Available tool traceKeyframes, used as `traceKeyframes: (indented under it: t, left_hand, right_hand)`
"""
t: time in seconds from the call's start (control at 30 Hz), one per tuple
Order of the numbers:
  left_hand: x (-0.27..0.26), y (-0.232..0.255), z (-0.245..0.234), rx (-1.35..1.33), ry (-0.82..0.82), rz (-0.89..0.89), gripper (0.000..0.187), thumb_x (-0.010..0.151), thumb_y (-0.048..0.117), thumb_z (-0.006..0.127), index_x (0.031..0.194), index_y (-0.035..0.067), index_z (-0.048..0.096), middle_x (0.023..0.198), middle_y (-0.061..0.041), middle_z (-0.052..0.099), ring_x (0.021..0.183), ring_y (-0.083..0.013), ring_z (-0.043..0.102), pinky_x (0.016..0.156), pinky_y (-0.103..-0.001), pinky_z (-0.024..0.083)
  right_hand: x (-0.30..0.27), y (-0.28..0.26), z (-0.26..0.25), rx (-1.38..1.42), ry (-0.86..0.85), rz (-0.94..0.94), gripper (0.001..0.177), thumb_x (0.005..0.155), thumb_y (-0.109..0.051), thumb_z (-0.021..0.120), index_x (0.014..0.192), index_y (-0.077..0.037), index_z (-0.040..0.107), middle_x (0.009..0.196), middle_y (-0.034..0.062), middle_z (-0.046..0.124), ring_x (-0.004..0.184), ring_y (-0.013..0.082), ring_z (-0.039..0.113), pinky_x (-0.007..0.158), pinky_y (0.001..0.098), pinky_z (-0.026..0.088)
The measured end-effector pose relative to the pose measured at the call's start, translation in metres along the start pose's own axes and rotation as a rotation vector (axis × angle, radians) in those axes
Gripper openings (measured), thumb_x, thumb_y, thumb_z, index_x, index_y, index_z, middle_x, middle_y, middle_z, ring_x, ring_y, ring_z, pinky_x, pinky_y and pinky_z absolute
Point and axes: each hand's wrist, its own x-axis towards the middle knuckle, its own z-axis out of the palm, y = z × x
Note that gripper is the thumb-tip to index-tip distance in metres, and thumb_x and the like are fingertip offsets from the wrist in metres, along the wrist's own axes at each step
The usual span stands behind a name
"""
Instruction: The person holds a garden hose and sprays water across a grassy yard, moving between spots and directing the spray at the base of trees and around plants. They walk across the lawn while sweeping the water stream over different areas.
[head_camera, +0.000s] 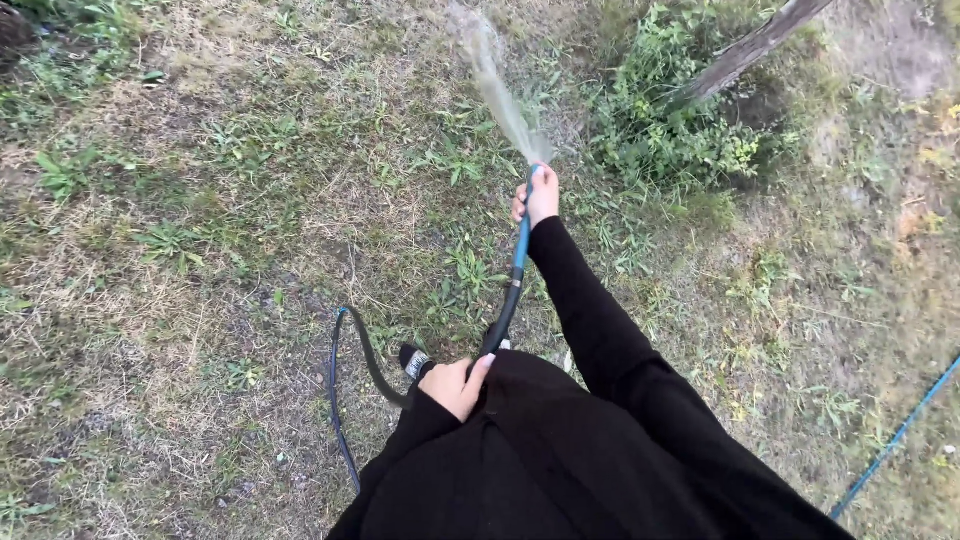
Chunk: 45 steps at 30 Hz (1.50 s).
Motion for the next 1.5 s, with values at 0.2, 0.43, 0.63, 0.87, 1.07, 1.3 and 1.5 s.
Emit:
traceKeyframes:
  t: [0.2, 0.43, 0.63, 0.87, 1.07, 1.3, 1.5]
  left_hand:
    - [0.008, 0.008, 0.015, -0.059, 0.124, -0.083, 0.058, 0.097, 0.059, 0.048, 0.084, 0.009, 0.074, 0.068, -0.018, 0.07, 0.071, -0.0404, 0.07, 0.07, -0.05, 0.054]
    - [0.024, 0.013, 0.018, -0.081, 0.255, -0.096, 0.058, 0.101, 0.056, 0.046, 0.086, 0.007, 0.072, 0.065, -0.019, 0.068, 0.069, -0.0408, 0.069, 0.069, -0.051, 0.052]
    - [0.028, 0.013, 0.008, -0.201, 0.253, -0.075, 0.057, 0.1, 0.056, 0.046, 0.089, 0.007, 0.073, 0.064, -0.018, 0.068, 0.067, -0.0399, 0.069, 0.067, -0.049, 0.052]
    - [0.002, 0.012, 0.003, -0.241, 0.307, -0.166, 0.056, 0.1, 0.055, 0.046, 0.088, 0.007, 0.072, 0.063, -0.018, 0.067, 0.064, -0.0384, 0.069, 0.064, -0.049, 0.052]
    - [-0.011, -0.007, 0.025, -0.147, 0.462, -0.203, 0.055, 0.102, 0.054, 0.046, 0.085, 0.007, 0.071, 0.065, -0.018, 0.068, 0.067, -0.0405, 0.068, 0.067, -0.051, 0.052]
    - [-0.025, -0.002, 0.011, -0.256, 0.473, -0.258, 0.053, 0.1, 0.055, 0.047, 0.09, 0.01, 0.074, 0.065, -0.018, 0.068, 0.068, -0.0402, 0.069, 0.068, -0.049, 0.054]
    - [-0.02, -0.011, 0.013, -0.281, 0.549, -0.178, 0.051, 0.102, 0.052, 0.047, 0.093, 0.011, 0.076, 0.064, -0.017, 0.068, 0.065, -0.0397, 0.069, 0.064, -0.049, 0.053]
  right_hand:
    - [0.002, -0.022, 0.014, -0.13, 0.049, -0.073, 0.025, 0.111, -0.031, 0.036, 0.132, -0.017, 0.039, 0.063, 0.0062, 0.047, 0.036, 0.0156, 0.041, 0.03, 0.033, 0.036]
    - [0.035, -0.038, 0.027, -0.267, 0.099, -0.224, 0.025, 0.11, -0.024, 0.037, 0.133, -0.016, 0.041, 0.065, 0.0056, 0.051, 0.034, 0.0147, 0.041, 0.029, 0.0319, 0.036]
    - [0.043, -0.036, 0.066, -0.308, 0.021, -0.152, 0.024, 0.111, -0.028, 0.038, 0.132, -0.017, 0.04, 0.062, 0.0052, 0.05, 0.033, 0.0153, 0.04, 0.029, 0.0323, 0.035]
    - [0.033, -0.002, 0.129, -0.331, -0.12, -0.066, 0.024, 0.111, -0.03, 0.038, 0.131, -0.019, 0.04, 0.059, 0.0047, 0.049, 0.033, 0.0155, 0.04, 0.029, 0.033, 0.034]
    - [0.013, 0.037, 0.174, -0.43, -0.332, -0.038, 0.024, 0.11, -0.029, 0.036, 0.132, -0.018, 0.04, 0.057, 0.0036, 0.045, 0.034, 0.0142, 0.039, 0.029, 0.0321, 0.034]
    - [0.005, 0.048, 0.198, -0.636, -0.295, -0.103, 0.024, 0.109, -0.024, 0.041, 0.13, -0.013, 0.039, 0.064, 0.0045, 0.05, 0.034, 0.0146, 0.045, 0.029, 0.0328, 0.038]
    - [0.022, 0.052, 0.202, -0.734, -0.233, -0.209, 0.023, 0.107, -0.019, 0.043, 0.128, -0.01, 0.041, 0.073, 0.0065, 0.057, 0.037, 0.0152, 0.051, 0.031, 0.0329, 0.043]
